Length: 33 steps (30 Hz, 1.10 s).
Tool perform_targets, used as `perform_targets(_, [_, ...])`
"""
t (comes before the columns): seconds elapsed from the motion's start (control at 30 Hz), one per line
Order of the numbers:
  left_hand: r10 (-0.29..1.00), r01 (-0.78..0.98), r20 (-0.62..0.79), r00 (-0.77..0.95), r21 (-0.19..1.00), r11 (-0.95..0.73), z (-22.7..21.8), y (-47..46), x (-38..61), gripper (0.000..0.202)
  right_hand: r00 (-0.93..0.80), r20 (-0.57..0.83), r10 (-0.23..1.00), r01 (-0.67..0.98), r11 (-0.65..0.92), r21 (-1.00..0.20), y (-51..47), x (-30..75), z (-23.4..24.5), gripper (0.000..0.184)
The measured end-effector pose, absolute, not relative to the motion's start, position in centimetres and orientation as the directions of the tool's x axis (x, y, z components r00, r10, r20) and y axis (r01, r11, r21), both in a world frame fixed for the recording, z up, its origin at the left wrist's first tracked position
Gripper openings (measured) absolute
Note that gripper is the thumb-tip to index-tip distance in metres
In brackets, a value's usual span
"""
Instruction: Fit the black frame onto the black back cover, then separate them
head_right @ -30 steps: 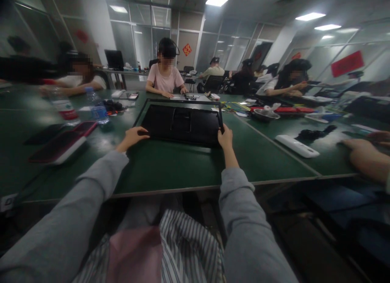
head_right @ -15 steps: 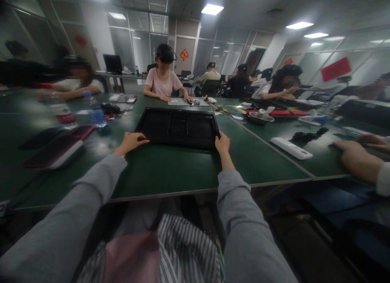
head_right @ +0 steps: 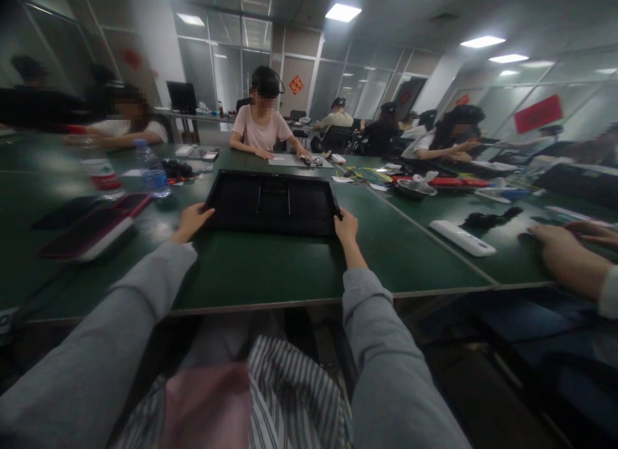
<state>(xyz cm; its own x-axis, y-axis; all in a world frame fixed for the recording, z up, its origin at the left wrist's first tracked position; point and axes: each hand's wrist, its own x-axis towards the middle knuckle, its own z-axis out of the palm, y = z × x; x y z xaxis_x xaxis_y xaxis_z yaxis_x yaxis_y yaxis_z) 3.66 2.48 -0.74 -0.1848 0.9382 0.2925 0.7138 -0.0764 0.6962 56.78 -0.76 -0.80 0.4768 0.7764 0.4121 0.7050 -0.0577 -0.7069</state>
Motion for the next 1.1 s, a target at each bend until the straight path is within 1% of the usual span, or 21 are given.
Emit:
perform_targets(0.07, [0.944,0.700,0.273,-0.186,0.711,-0.068,-1.1,2.8,3.5,0.042,0.473,0.410,0.780,0.709,-0.061,-0.702,-0.7,56.9,-0.9,0.050])
perform_targets(0.17, [0.945,0.657,0.259,-0.201,0.751,-0.066,-1.3,3.3,3.1,0.043,0.467,0.401,0.788,0.701,-0.054,-0.711,-0.4,57.2,-0.9,0.049])
perform_targets(0.3, [0.937,0.517,0.211,-0.280,0.855,-0.038,-1.0,3.4,3.1,0.043,0.508,0.372,0.777,0.646,-0.058,-0.761,0.2,57.7,-1.0,0.047])
perform_targets(0.4, [0.932,0.458,0.187,-0.310,0.889,-0.026,-0.6,3.1,3.3,0.041,0.523,0.357,0.774,0.617,-0.055,-0.785,0.7,58.1,-1.3,0.046])
perform_targets(0.53, [0.933,0.519,0.198,-0.300,0.855,-0.015,-0.5,3.0,3.1,0.045,0.505,0.326,0.799,0.604,-0.057,-0.795,1.1,58.3,-1.8,0.050])
perform_targets(0.67, [0.940,0.633,0.222,-0.261,0.774,-0.007,-0.6,3.1,2.6,0.042,0.480,0.316,0.818,0.597,-0.041,-0.801,0.8,58.0,-1.2,0.048])
perform_targets(0.73, [0.943,0.686,0.222,-0.246,0.727,0.008,-0.6,3.2,2.5,0.041,0.455,0.358,0.815,0.568,0.044,-0.822,0.4,58.1,-0.2,0.048])
perform_targets(0.8, [0.945,0.713,0.216,-0.244,0.701,0.024,-0.6,3.0,2.6,0.041,0.474,0.404,0.783,0.472,0.161,-0.867,-0.1,58.5,0.9,0.059])
perform_targets(0.87, [0.948,0.721,0.205,-0.245,0.692,0.037,-0.5,2.9,2.7,0.042,0.545,0.390,0.742,0.346,0.224,-0.911,-0.4,59.2,1.7,0.072])
perform_targets(0.93, [0.949,0.724,0.195,-0.249,0.689,0.048,-0.5,2.7,2.8,0.042,0.622,0.293,0.726,0.252,0.168,-0.953,-0.5,59.8,1.8,0.078])
perform_targets(1.0, [0.947,0.724,0.194,-0.255,0.688,0.054,-0.4,2.5,2.8,0.041,0.664,0.174,0.727,0.208,0.044,-0.977,-0.3,60.0,1.3,0.077])
perform_targets(1.03, [0.946,0.723,0.196,-0.259,0.689,0.055,-0.4,2.5,2.8,0.040,0.659,0.137,0.739,0.212,-0.008,-0.977,-0.2,59.9,0.9,0.076])
perform_targets(1.1, [0.944,0.721,0.202,-0.259,0.691,0.049,-0.4,2.5,2.9,0.040,0.564,0.169,0.808,0.306,-0.015,-0.952,0.0,59.3,0.2,0.073])
